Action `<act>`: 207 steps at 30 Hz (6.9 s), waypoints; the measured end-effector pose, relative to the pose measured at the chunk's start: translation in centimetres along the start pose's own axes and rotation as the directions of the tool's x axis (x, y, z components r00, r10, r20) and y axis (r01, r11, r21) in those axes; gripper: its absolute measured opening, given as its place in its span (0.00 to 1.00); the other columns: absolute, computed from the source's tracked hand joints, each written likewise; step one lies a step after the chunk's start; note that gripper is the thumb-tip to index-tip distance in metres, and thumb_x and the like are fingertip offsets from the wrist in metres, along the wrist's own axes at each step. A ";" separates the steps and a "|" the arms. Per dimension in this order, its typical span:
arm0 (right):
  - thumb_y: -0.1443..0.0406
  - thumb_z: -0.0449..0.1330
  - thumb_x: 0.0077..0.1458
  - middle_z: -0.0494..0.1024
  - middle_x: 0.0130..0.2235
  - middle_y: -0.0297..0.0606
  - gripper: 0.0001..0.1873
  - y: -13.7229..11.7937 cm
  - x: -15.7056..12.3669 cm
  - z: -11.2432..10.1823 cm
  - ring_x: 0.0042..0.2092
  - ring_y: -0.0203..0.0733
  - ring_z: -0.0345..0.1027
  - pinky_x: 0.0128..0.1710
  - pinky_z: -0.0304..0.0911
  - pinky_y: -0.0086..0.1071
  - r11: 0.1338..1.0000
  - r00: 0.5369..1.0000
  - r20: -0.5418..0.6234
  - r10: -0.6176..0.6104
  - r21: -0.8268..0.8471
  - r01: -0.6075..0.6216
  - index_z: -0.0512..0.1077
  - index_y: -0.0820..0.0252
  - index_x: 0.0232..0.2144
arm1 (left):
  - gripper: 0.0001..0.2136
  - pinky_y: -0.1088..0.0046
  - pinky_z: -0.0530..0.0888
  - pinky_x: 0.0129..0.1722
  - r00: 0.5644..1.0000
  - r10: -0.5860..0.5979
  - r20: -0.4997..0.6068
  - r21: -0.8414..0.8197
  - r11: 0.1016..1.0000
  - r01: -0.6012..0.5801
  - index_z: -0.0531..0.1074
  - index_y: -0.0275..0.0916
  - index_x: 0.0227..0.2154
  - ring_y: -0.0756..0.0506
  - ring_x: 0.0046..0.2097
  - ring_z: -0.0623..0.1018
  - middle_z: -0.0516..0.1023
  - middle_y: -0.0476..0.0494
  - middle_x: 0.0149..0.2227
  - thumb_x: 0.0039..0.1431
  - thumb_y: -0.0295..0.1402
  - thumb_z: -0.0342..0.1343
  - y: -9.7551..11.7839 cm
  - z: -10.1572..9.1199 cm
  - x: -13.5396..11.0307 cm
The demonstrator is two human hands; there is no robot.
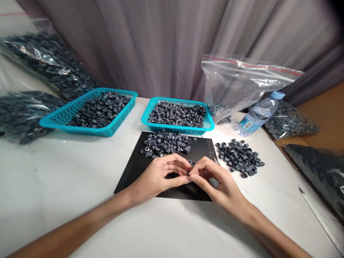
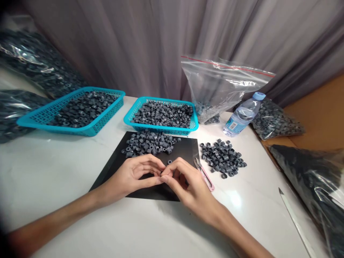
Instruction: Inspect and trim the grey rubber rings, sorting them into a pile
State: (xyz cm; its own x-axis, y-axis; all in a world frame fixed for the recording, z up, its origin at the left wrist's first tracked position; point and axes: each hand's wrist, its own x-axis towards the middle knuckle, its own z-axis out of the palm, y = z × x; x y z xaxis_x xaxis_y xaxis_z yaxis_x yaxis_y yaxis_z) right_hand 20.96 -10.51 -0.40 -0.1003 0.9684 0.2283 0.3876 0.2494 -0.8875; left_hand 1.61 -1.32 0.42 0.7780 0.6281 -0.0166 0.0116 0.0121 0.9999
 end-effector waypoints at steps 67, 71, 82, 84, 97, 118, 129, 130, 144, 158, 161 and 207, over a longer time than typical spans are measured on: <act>0.59 0.61 0.64 0.78 0.43 0.39 0.09 1.5 0.7 -0.6 0.39 0.41 0.73 0.40 0.72 0.35 0.999 0.995 -0.102 0.001 0.041 0.003 0.75 0.55 0.44 | 0.35 0.52 0.55 0.69 0.993 -0.063 0.099 0.698 0.716 -0.024 0.48 0.47 0.70 0.36 0.71 0.54 0.54 0.40 0.71 0.65 0.49 0.52 -0.8 0.0 -1.0; 0.59 0.60 0.64 0.78 0.44 0.40 0.10 1.5 0.6 -0.3 0.43 0.44 0.72 0.45 0.70 0.38 0.996 0.997 -0.035 -0.064 -0.063 0.062 0.75 0.54 0.46 | 0.40 0.53 0.55 0.69 0.990 -0.082 0.111 0.679 0.734 -0.015 0.42 0.48 0.71 0.37 0.72 0.53 0.49 0.41 0.73 0.63 0.51 0.54 -0.6 0.0 -1.0; 0.60 0.48 0.71 0.76 0.40 0.41 0.16 2.4 1.6 -4.4 0.44 0.47 0.68 0.46 0.62 0.41 0.874 0.909 -0.371 -0.188 -0.486 -0.017 0.74 0.56 0.39 | 0.39 0.55 0.57 0.68 0.987 0.025 0.162 0.766 0.627 -0.141 0.43 0.47 0.71 0.38 0.71 0.55 0.52 0.42 0.72 0.63 0.55 0.51 -1.6 0.4 -0.8; 0.59 0.49 0.70 0.75 0.39 0.40 0.16 2.8 1.6 -4.3 0.43 0.46 0.68 0.44 0.62 0.39 0.870 0.906 -0.382 -0.184 -0.492 -0.031 0.74 0.57 0.39 | 0.39 0.56 0.55 0.69 0.983 0.007 0.183 0.809 0.567 -0.154 0.42 0.45 0.71 0.39 0.72 0.52 0.50 0.41 0.73 0.64 0.56 0.47 -1.8 0.8 -0.3; 0.64 0.48 0.70 0.70 0.38 0.40 0.10 3.9 1.8 -2.6 0.41 0.46 0.63 0.43 0.61 0.40 0.798 0.914 -0.305 -0.269 -0.602 0.034 0.67 0.56 0.38 | 0.18 0.59 0.71 0.52 0.959 0.205 0.197 0.954 0.187 -0.236 0.68 0.38 0.51 0.39 0.52 0.73 0.72 0.39 0.49 0.71 0.45 0.43 -1.9 3.4 3.8; 0.67 0.48 0.69 0.72 0.34 0.38 0.12 4.6 2.8 -0.8 0.37 0.45 0.69 0.38 0.65 0.37 0.725 0.917 -0.232 -0.323 -0.684 0.082 0.67 0.55 0.33 | 0.15 0.70 0.66 0.31 0.887 0.433 0.158 0.983 0.013 -0.181 0.72 0.38 0.38 0.47 0.31 0.78 0.78 0.45 0.30 0.73 0.35 0.40 13.8 1.4 10.8; 0.65 0.49 0.69 0.71 0.32 0.36 0.14 4.7 3.1 -1.0 0.35 0.42 0.69 0.36 0.64 0.33 0.762 0.898 -0.284 -0.336 -0.643 0.082 0.65 0.55 0.29 | 0.11 0.68 0.67 0.34 0.980 0.030 0.196 0.950 -0.255 -0.182 0.81 0.38 0.34 0.43 0.33 0.77 0.81 0.42 0.33 0.55 0.37 0.57 25.1 2.7 24.0; 0.65 0.49 0.69 0.70 0.31 0.36 0.15 4.8 3.2 -1.1 0.34 0.41 0.69 0.34 0.64 0.32 0.770 0.898 -0.291 -0.330 -0.634 0.077 0.64 0.55 0.28 | 0.11 0.68 0.67 0.34 0.982 -0.006 0.188 0.951 -0.250 -0.184 0.81 0.39 0.33 0.44 0.33 0.77 0.81 0.43 0.33 0.55 0.38 0.57 24.9 2.6 24.3; 0.66 0.50 0.69 0.72 0.34 0.37 0.13 4.0 3.1 -1.2 0.37 0.43 0.69 0.38 0.65 0.35 0.767 0.925 -0.240 -0.295 -0.636 0.079 0.66 0.55 0.30 | 0.07 0.64 0.67 0.43 0.971 -0.179 0.160 0.949 -0.242 -0.201 0.82 0.41 0.30 0.38 0.42 0.76 0.82 0.42 0.32 0.46 0.34 0.66 23.8 4.0 27.6; 0.67 0.49 0.69 0.71 0.33 0.37 0.14 3.5 2.9 -1.6 0.35 0.42 0.67 0.37 0.64 0.35 0.677 0.928 -0.183 -0.325 -0.730 0.093 0.65 0.56 0.29 | 0.21 0.66 0.66 0.49 0.928 -0.083 0.363 0.903 -0.213 -0.372 0.74 0.37 0.53 0.40 0.50 0.74 0.77 0.36 0.53 0.58 0.39 0.59 21.8 4.6 28.6; 0.66 0.48 0.70 0.71 0.33 0.38 0.15 3.4 2.8 -1.8 0.35 0.43 0.66 0.37 0.63 0.36 0.655 0.929 -0.154 -0.336 -0.747 0.113 0.65 0.56 0.29 | 0.20 0.67 0.67 0.47 0.912 -0.062 0.406 0.890 -0.199 -0.410 0.74 0.35 0.53 0.42 0.47 0.75 0.78 0.36 0.51 0.63 0.42 0.53 21.5 3.8 28.4; 0.65 0.48 0.70 0.70 0.34 0.39 0.11 4.1 1.6 -0.1 0.38 0.44 0.67 0.38 0.63 0.35 0.617 0.963 -0.037 -0.268 -0.774 0.142 0.66 0.57 0.34 | 0.15 0.67 0.70 0.43 0.825 0.519 -0.223 0.960 0.263 0.095 0.64 0.42 0.35 0.44 0.43 0.73 0.72 0.46 0.37 0.74 0.37 0.36 -0.2 -3.9 5.8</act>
State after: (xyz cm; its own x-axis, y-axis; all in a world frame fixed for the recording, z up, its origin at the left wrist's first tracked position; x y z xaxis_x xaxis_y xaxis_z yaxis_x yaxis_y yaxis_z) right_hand 22.50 -7.98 -3.64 -0.1667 0.8653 0.4726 0.9340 0.2922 -0.2055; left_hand 3.68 5.32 0.10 0.5075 0.6982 0.5050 0.6800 -0.6844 0.2630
